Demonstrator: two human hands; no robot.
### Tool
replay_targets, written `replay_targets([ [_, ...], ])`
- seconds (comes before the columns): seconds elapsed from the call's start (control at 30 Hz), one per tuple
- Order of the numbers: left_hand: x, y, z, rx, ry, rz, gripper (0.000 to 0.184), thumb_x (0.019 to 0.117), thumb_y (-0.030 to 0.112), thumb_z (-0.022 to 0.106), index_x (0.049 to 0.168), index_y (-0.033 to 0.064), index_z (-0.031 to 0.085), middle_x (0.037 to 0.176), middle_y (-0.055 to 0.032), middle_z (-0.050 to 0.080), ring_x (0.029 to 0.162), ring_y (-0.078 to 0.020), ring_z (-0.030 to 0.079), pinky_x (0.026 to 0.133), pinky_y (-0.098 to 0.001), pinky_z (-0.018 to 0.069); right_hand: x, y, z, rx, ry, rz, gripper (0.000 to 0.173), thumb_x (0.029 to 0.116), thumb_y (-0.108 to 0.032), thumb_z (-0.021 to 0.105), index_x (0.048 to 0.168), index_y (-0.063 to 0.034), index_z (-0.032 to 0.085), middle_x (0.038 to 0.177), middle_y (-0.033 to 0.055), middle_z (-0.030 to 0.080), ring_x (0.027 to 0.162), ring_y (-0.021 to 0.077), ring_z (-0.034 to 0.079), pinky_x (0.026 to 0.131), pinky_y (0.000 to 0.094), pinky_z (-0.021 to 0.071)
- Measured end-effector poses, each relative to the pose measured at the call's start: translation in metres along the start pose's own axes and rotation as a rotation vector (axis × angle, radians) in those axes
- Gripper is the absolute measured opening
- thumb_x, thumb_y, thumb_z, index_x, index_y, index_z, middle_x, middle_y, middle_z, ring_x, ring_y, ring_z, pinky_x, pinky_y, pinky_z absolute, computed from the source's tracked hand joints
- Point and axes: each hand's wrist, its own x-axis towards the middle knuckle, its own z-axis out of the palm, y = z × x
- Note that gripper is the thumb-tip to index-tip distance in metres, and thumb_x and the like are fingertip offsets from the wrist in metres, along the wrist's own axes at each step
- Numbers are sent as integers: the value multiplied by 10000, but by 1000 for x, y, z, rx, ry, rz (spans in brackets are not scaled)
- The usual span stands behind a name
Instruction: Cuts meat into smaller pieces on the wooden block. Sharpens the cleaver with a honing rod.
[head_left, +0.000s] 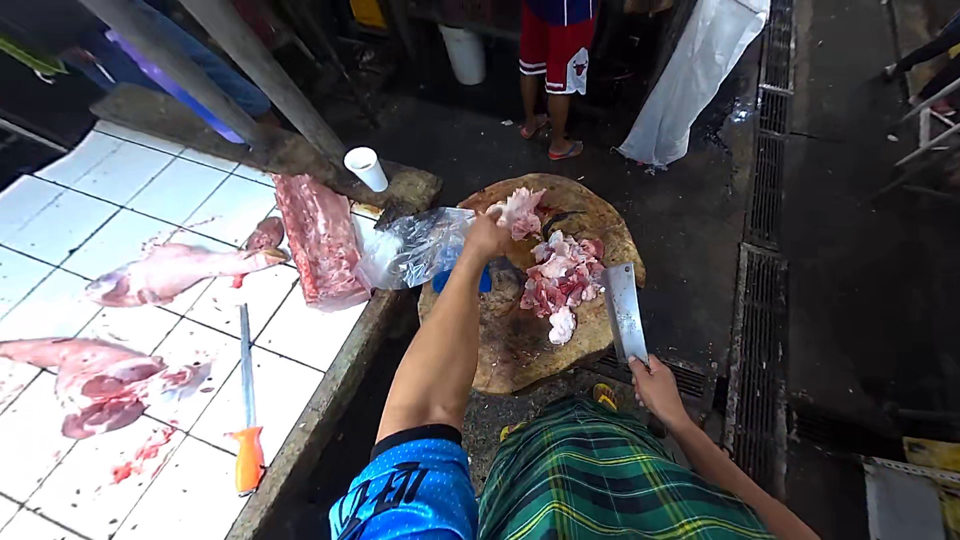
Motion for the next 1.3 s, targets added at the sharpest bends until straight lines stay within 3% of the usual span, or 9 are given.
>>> replay_targets([
  [0.17, -69, -29, 94, -110, 66, -261, 375, 1018, 313, 568, 1289, 76, 672, 1184, -219, 705, 1121, -412, 672, 960, -673, 518, 5, -11, -59, -111, -83, -219, 531, 997, -355, 612, 1433, -68, 514, 1042, 159, 712, 875, 280, 711, 818, 534, 586],
  [0.27, -136, -16, 150, -69, 133, -386, 409, 1006, 424, 590, 1183, 74, 707, 1067, -225, 721, 989, -428, 697, 838, -687, 537, 29, -6, -80, -42, -238, -320, 600, 1066, -353, 519, 1559, -71, 327, 863, 82, 692, 665, 183, 698, 647, 403, 634],
  [0.37, -158, 15, 197, 95, 93, -423, 561, 920, 537, 702, 1257, 89, 691, 1357, -209, 609, 1127, -412, 657, 925, -648, 547, 66, 12, -80, -71, -331, -171, 668, 1079, -468, 468, 1631, -179, 227, 853, 120, 668, 614, 225, 660, 621, 450, 605],
  [0.47, -152, 15, 221, 164, 161, -405, 392, 933, 373, 708, 1146, 45, 706, 1349, -189, 605, 1104, -404, 660, 889, -631, 563, 81, 12, -86, -79, -272, -52, 611, 1040, -558, 506, 1446, -105, 452, 785, 107, 636, 574, 240, 639, 573, 463, 594],
  [0.6, -175, 4, 191, 100, 111, -485, 304, 949, 358, 667, 1064, 76, 672, 887, -194, 708, 838, -409, 707, 703, -656, 556, 73, -6, -113, -296, -306, -194, 610, 1039, -624, 421, 1193, -69, 621, 754, 85, 626, 636, 238, 640, 622, 487, 564],
  [0.73, -208, -48, 185, -22, 91, -546, 328, 909, 296, 768, 1084, 28, 700, 975, -211, 713, 935, -398, 700, 843, -653, 555, 49, -39, -118, -440, -372, -512, 572, 1011, -616, 505, 1196, -104, 680, 798, 90, 677, 722, 250, 662, 679, 504, 542],
  [1.0, -226, -61, 196, -193, 219, -517, 263, 926, 297, 755, 1050, 71, 702, 892, -162, 711, 830, -347, 697, 758, -612, 562, 7, -78, -69, -139, -216, -1166, 378, 1049, -377, 583, 1123, -10, 635, 720, 43, 627, 603, 95, 600, 556, 288, 541],
  [1.17, -232, -65, 195, -181, 242, -468, 212, 974, 251, 682, 1085, 73, 712, 947, -180, 722, 866, -368, 705, 771, -624, 562, 34, -63, -64, -845, -546, -474, 561, 1060, -573, 426, 1228, -69, 605, 927, 177, 694, 909, 364, 701, 819, 587, 555],
  [1.3, -225, -75, 191, -198, 219, -557, 219, 952, 260, 682, 1073, 89, 746, 974, -139, 747, 939, -323, 721, 858, -599, 560, 19, -84, -82, -809, -391, -384, 557, 1068, -581, 403, 1194, -74, 596, 861, 155, 663, 844, 342, 685, 761, 565, 544],
])
